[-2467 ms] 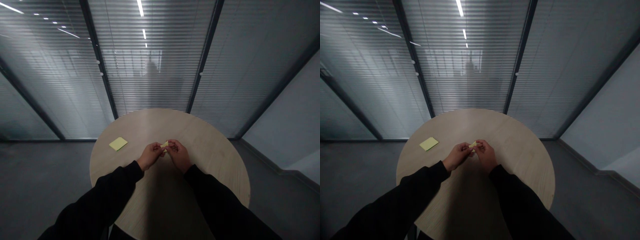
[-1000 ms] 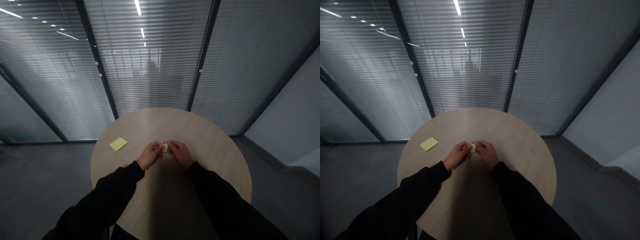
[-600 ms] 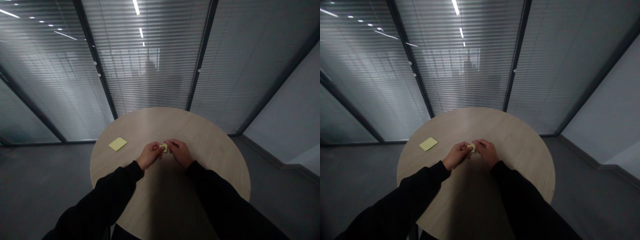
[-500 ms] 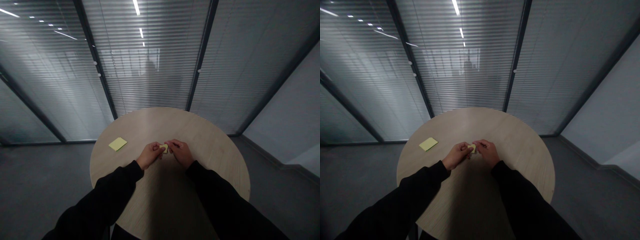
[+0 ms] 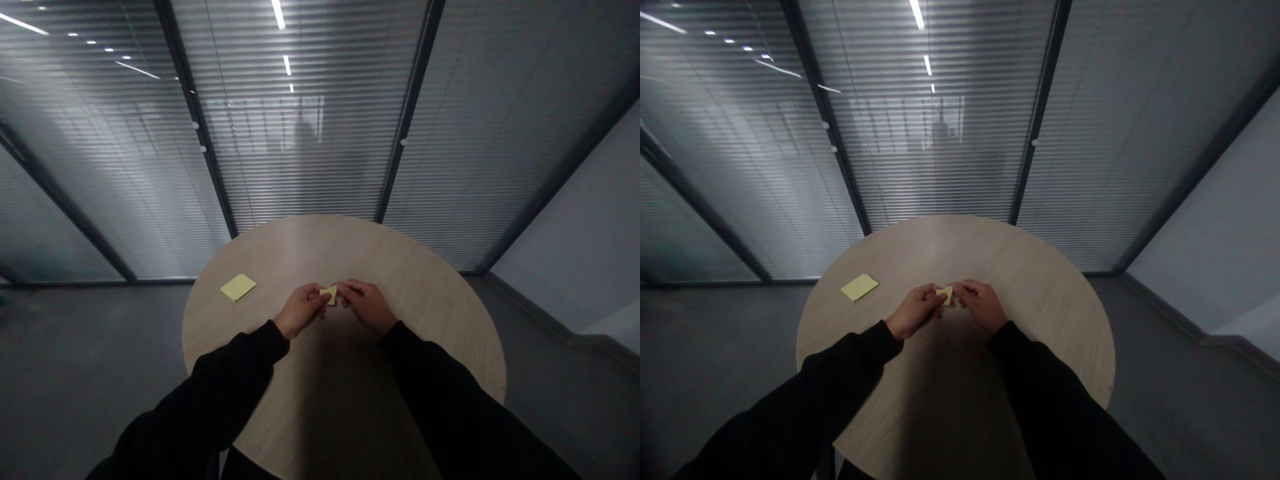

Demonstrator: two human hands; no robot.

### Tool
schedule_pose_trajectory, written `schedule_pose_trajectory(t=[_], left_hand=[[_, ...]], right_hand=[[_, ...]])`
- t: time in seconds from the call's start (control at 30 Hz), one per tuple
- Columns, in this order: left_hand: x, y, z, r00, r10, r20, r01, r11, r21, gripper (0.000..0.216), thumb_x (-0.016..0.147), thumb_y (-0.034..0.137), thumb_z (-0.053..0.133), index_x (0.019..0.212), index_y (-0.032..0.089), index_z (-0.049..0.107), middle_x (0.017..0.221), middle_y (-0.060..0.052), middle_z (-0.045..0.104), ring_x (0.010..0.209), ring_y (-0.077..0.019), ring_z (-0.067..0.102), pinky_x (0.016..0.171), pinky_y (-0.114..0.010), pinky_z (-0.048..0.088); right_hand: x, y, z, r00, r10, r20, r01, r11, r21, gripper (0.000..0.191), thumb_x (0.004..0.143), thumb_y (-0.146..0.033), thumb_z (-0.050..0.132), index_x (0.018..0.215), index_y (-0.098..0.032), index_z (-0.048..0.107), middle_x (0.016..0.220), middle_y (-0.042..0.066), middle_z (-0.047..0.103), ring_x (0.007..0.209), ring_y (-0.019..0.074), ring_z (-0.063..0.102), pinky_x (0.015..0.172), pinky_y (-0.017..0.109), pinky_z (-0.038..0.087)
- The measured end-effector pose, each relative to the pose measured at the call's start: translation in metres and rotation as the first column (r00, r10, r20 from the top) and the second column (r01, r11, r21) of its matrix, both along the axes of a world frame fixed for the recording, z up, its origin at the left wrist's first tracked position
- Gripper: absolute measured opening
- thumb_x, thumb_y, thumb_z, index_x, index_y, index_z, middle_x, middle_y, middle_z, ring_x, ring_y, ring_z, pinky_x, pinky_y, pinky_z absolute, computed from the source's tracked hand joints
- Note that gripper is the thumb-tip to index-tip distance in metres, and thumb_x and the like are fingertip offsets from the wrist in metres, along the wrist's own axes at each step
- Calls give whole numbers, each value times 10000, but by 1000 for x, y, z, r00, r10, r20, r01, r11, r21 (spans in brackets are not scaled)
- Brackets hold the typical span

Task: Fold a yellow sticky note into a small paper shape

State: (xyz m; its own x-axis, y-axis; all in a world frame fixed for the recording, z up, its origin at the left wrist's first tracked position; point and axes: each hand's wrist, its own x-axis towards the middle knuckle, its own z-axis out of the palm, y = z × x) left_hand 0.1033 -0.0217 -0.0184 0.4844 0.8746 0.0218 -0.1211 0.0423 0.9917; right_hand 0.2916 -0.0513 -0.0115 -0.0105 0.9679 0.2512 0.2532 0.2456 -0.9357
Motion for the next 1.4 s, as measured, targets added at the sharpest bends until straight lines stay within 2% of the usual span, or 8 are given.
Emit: schedule_pose_trajectory(t=[0.23,0.57,0.8,0.9,1.03,1.17,1.27,1.4], left_hand=[[-1,-1,2,1000,-27,-5,27,1000,11,376,785,436,777,932,124,628,561,42,567,499,-83,509,518,-210,405],[0,-2,4,999,-10,-34,11,1000,21,350,783,435,771,882,133,623,533,60,518,476,-76,479,497,-207,391],[0,-5,10,998,-11,-67,16,998,68,419,783,506,751,920,120,665,625,12,604,497,-74,480,507,-211,397],[0,-7,14,994,-18,-109,26,997,76,428,816,540,714,872,116,680,551,13,572,464,-74,442,478,-208,352],[0,-9,16,990,-8,-143,18,998,67,426,827,544,708,846,120,672,485,24,535,434,-75,411,452,-204,303],[0,-8,13,992,-6,-123,15,998,67,429,810,549,721,838,127,650,565,-4,607,445,-72,438,450,-201,305],[0,-7,11,994,-2,-111,10,997,76,443,804,559,722,846,125,647,647,-29,659,464,-69,459,460,-203,327],[0,-5,8,993,-16,-120,29,994,102,450,832,562,689,881,116,661,568,-7,614,466,-80,460,483,-213,355]], right_hand=[[-4,0,1,999,-41,-17,41,999,-34,383,873,-490,620,926,-142,773,634,7,609,605,145,537,603,275,424],[-2,3,-5,998,-70,-10,70,997,-22,341,864,-467,639,894,-154,772,610,2,611,585,148,543,582,273,409],[-4,0,0,992,-73,100,60,990,126,313,901,-437,608,817,-179,763,705,20,645,656,156,580,629,276,439],[-6,-1,1,987,-81,138,57,983,173,303,905,-420,605,786,-187,758,760,32,683,717,167,614,669,277,456],[-8,0,-1,990,-83,112,70,991,117,296,882,-431,620,805,-176,751,714,24,676,671,162,599,630,273,448],[-8,-1,0,994,-77,74,72,995,65,313,858,-462,641,812,-170,742,672,14,660,628,154,574,603,270,438],[-9,-3,4,996,-65,60,61,996,58,315,866,-465,631,789,-173,724,685,19,669,640,157,583,623,273,447],[-9,-3,5,995,-79,65,74,994,80,314,874,-467,622,796,-176,709,707,26,672,653,161,586,639,280,457]])
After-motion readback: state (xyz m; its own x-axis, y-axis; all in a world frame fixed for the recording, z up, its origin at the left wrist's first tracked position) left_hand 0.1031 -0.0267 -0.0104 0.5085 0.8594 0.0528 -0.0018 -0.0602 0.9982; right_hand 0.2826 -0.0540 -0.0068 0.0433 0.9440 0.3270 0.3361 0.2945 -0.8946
